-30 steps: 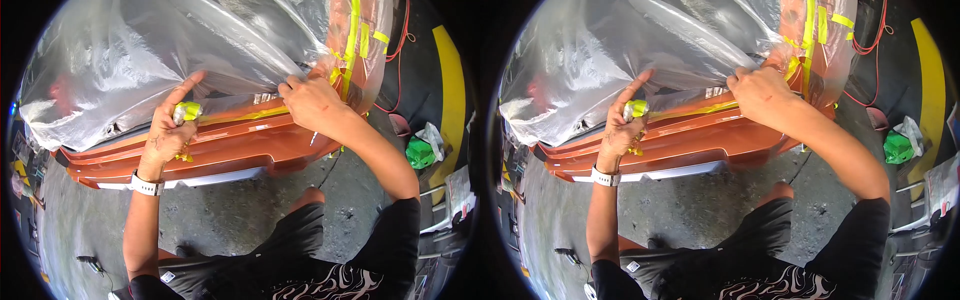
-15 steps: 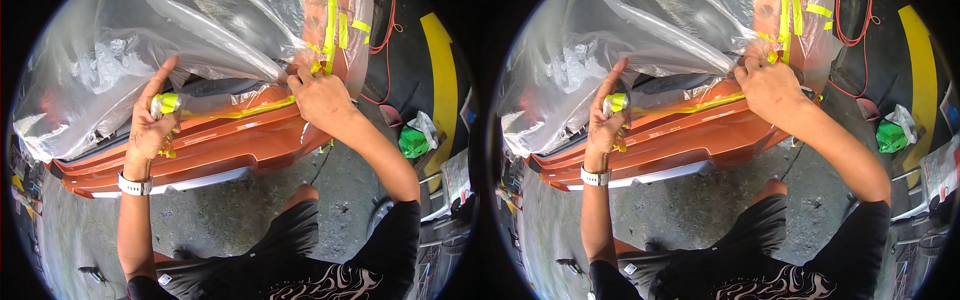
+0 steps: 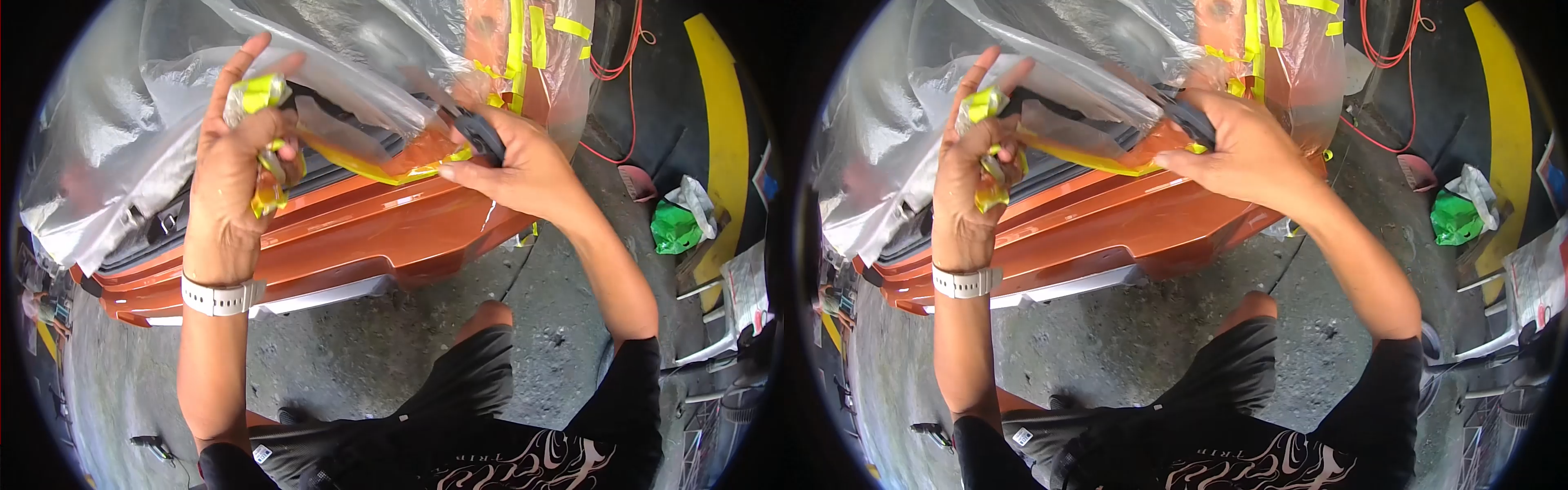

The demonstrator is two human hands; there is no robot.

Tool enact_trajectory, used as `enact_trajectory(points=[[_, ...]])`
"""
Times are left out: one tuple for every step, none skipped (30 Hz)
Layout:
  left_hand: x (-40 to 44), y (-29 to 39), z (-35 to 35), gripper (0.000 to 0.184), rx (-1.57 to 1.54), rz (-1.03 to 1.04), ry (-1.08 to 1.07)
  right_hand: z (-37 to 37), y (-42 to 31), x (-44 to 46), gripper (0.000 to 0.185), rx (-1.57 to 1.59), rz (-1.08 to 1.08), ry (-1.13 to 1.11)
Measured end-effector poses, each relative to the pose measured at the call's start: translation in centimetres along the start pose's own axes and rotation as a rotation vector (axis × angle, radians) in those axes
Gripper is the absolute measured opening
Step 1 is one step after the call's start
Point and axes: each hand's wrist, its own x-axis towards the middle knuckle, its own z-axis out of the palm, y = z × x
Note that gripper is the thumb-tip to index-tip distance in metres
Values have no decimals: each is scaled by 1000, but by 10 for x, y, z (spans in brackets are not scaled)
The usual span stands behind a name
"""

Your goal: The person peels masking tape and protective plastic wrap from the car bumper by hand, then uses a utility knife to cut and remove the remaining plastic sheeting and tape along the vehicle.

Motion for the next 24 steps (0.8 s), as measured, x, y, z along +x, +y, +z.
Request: enact_trajectory(points=[[4, 2, 6, 70, -19, 20, -5, 8, 5, 4, 46, 5, -2, 0], [9, 5, 13, 70, -13, 20, -4, 20, 11, 10, 52, 67, -100, 73], [14, 7, 19, 68, -41, 28, 25, 29, 12, 16, 57, 129, -196, 147], [18, 8, 25, 66, -70, 36, 51, 35, 2, 19, 61, 35, -122, 155], [23, 8, 24, 64, -103, 38, 22, 49, 7, 29, 56, 10, -254, 272], [25, 8, 30, 64, -101, 36, 13, 59, 14, 38, 52, -19, -385, 391], [24, 10, 36, 64, -155, 30, 72, 57, 12, 41, 52, -22, -384, 400], [23, 12, 41, 64, -209, 27, 134, 52, 9, 45, 40, 93, -201, 307], [22, 12, 39, 66, -236, 47, 156, 47, 7, 49, 29, 210, -22, 209], [19, 13, 38, 66, -231, 53, 158, 40, 11, 52, 15, 234, -83, 285], [13, 14, 36, 68, -28, 46, 217, 32, 17, 56, 14, 306, -46, 322], [6, 14, 34, 69, 174, 35, 278, 24, 21, 59, 13, 379, -5, 354], [-4, 9, 37, 72, 215, 9, 289, 8, 16, 58, 12, 374, 38, 292], [-13, 4, 45, 70, 251, -53, 265, -8, 8, 57, 13, 366, 83, 232], [-20, -5, 49, 66, 294, -74, 234, -15, 8, 60, 17, 303, 28, 233], [-24, -17, 50, 62, 336, -94, 199, -19, 11, 63, 17, 302, 29, 232], [-24, -28, 53, 55, 314, -102, 192, -22, 13, 66, 15, 333, -33, 251], [-24, -37, 56, 49, 290, -110, 186, -24, 12, 68, 14, 362, -97, 267], [-22, -42, 59, 40, 350, -48, 182, -29, -6, 69, 5, 360, -43, 363], [-17, -43, 60, 40, 344, -54, 186, -40, -23, 67, 10, 331, 88, 399], [-10, -43, 60, 38, 423, 21, 141, -45, -27, 68, 9, 371, 28, 417], [-5, -41, 62, 37, 499, 95, 91, -49, -25, 69, 9, 410, -28, 437], [-1, -32, 68, 40, 587, 73, 40, -50, -18, 75, 8, 523, -134, 388], [10, -39, 64, 46, 680, 177, -5, -52, -26, 76, 7, 472, -111, 381]])
